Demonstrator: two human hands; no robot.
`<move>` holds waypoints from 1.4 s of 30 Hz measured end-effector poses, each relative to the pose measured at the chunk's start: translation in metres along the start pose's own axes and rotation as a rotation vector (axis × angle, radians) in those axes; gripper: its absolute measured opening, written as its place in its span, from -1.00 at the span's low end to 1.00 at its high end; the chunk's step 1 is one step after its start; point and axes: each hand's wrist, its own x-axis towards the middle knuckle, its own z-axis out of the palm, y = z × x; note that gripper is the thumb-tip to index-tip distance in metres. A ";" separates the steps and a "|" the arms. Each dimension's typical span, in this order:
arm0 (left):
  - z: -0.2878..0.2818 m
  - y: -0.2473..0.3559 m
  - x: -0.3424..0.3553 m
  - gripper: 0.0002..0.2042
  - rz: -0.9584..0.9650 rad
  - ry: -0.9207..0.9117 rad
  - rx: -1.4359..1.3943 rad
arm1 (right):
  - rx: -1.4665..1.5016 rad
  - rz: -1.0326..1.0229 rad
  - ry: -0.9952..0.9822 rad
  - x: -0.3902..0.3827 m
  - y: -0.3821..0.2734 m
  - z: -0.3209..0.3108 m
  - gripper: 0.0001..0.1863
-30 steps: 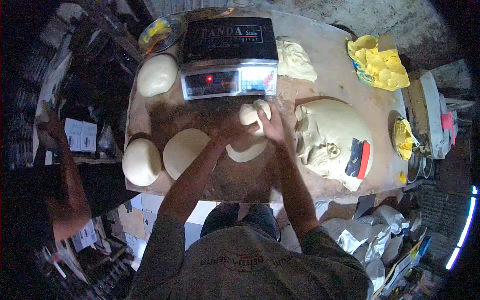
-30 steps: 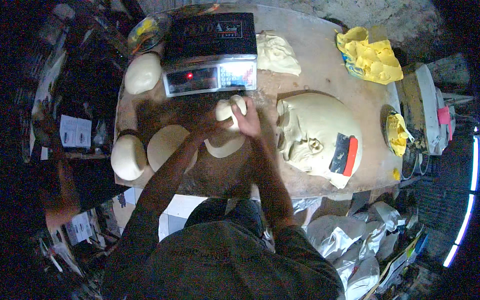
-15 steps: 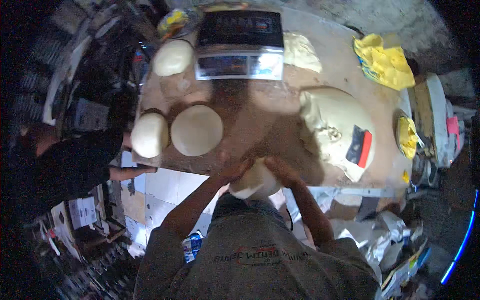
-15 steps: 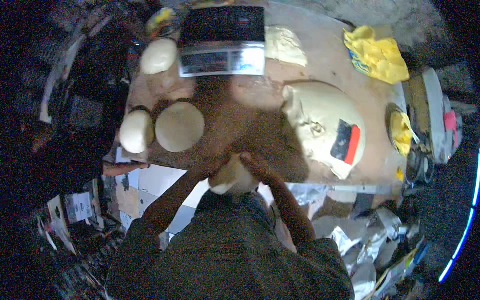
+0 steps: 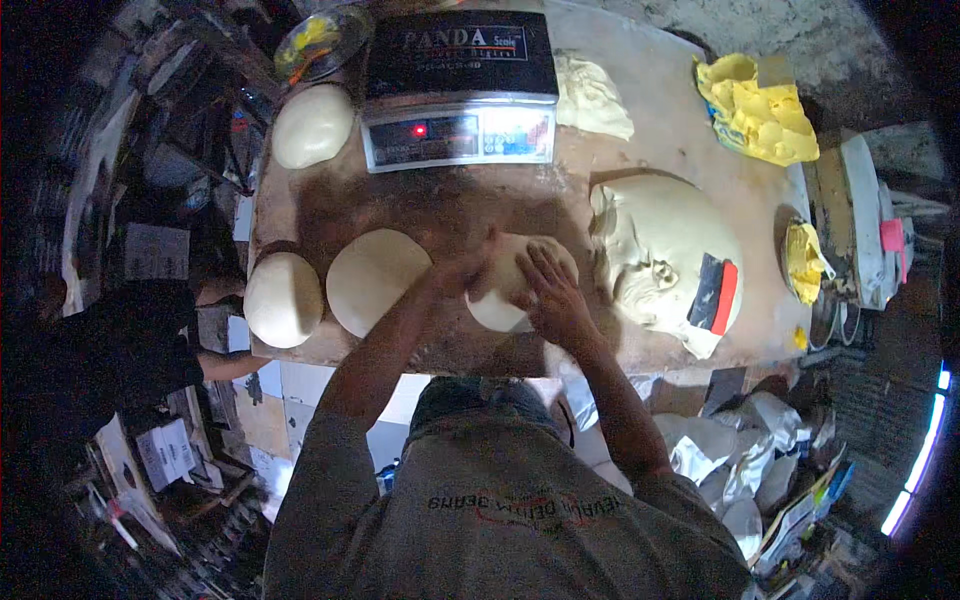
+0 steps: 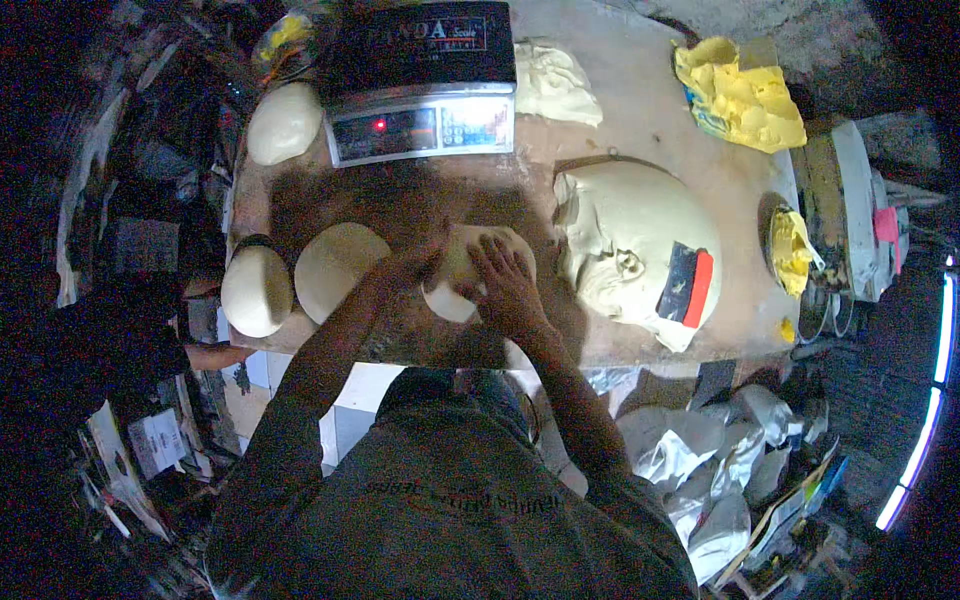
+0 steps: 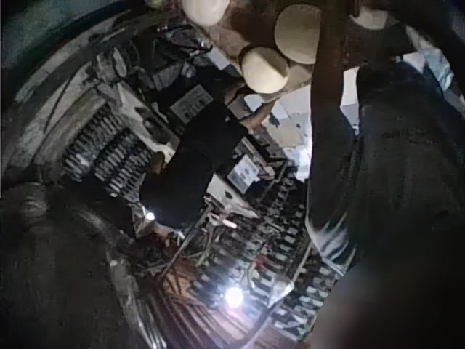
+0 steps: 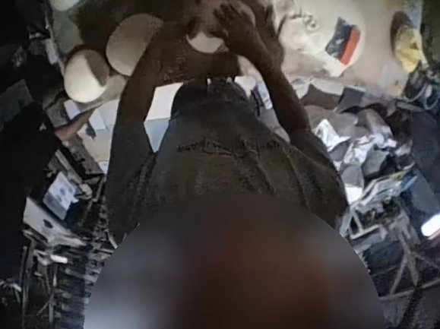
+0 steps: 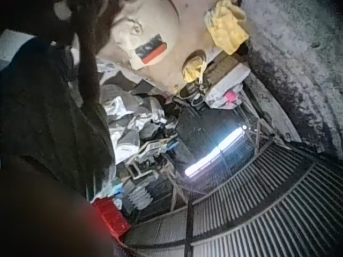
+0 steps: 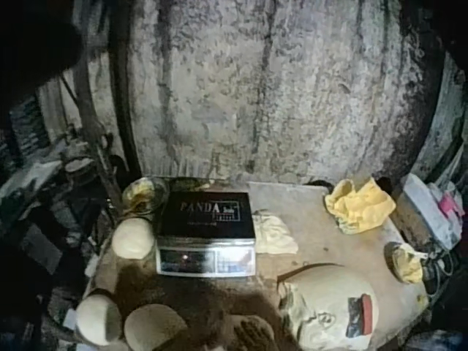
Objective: Cutting and weighing portions of bread dough on a digital scale and shaping them into rounds.
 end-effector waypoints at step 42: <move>0.119 -0.064 -0.061 -0.62 0.169 0.831 -0.085 | 0.829 0.298 -0.389 0.037 0.037 0.037 -0.52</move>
